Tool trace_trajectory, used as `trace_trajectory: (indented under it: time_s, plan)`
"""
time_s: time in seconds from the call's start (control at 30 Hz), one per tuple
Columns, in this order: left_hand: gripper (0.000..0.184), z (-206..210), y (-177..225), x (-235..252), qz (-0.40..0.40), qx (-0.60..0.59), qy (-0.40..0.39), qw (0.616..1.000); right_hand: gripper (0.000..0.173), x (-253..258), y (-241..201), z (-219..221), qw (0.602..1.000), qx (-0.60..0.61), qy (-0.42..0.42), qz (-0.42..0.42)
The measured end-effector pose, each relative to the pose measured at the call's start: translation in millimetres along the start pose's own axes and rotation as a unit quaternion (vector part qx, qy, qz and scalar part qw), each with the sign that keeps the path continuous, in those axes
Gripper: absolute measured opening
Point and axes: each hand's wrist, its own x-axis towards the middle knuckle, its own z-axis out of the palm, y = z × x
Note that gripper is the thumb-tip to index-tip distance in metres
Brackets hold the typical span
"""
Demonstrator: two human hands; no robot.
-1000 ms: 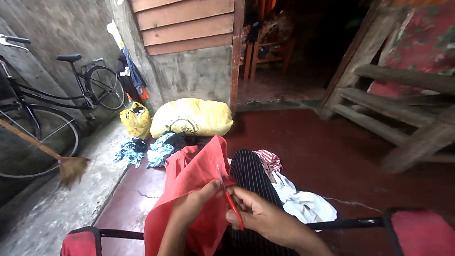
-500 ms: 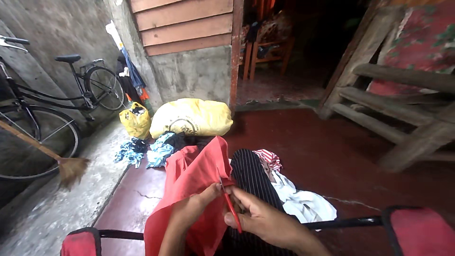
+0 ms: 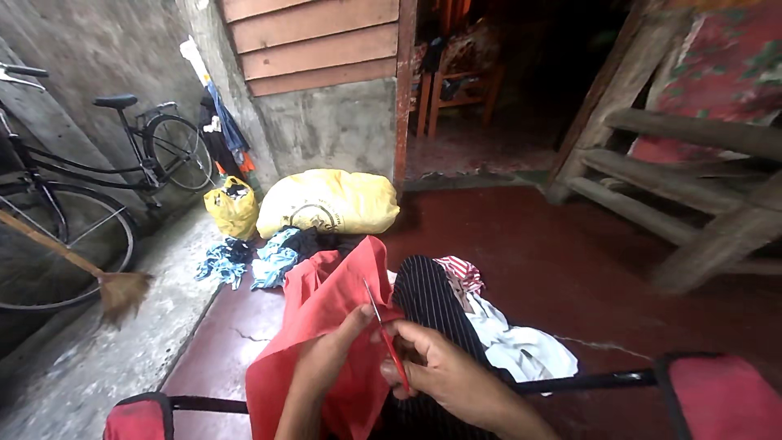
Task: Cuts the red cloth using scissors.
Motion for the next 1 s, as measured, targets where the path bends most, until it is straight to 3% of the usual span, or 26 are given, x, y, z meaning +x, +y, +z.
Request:
trace_trajectory:
  time_s: [0.3, 1.0]
  plan:
    - [0.023, 14.3, 4.7, 7.1, -0.11, -0.226, 0.055, 0.966, 0.04, 2.8, 0.1, 6.3, 0.999, -0.046, 0.013, 0.0]
    - [0.022, 10.5, -2.8, 10.0, -0.118, -0.349, 0.017, 0.929, 0.037, 5.8, -1.1, 8.3, 0.998, -0.062, -0.002, 0.001]
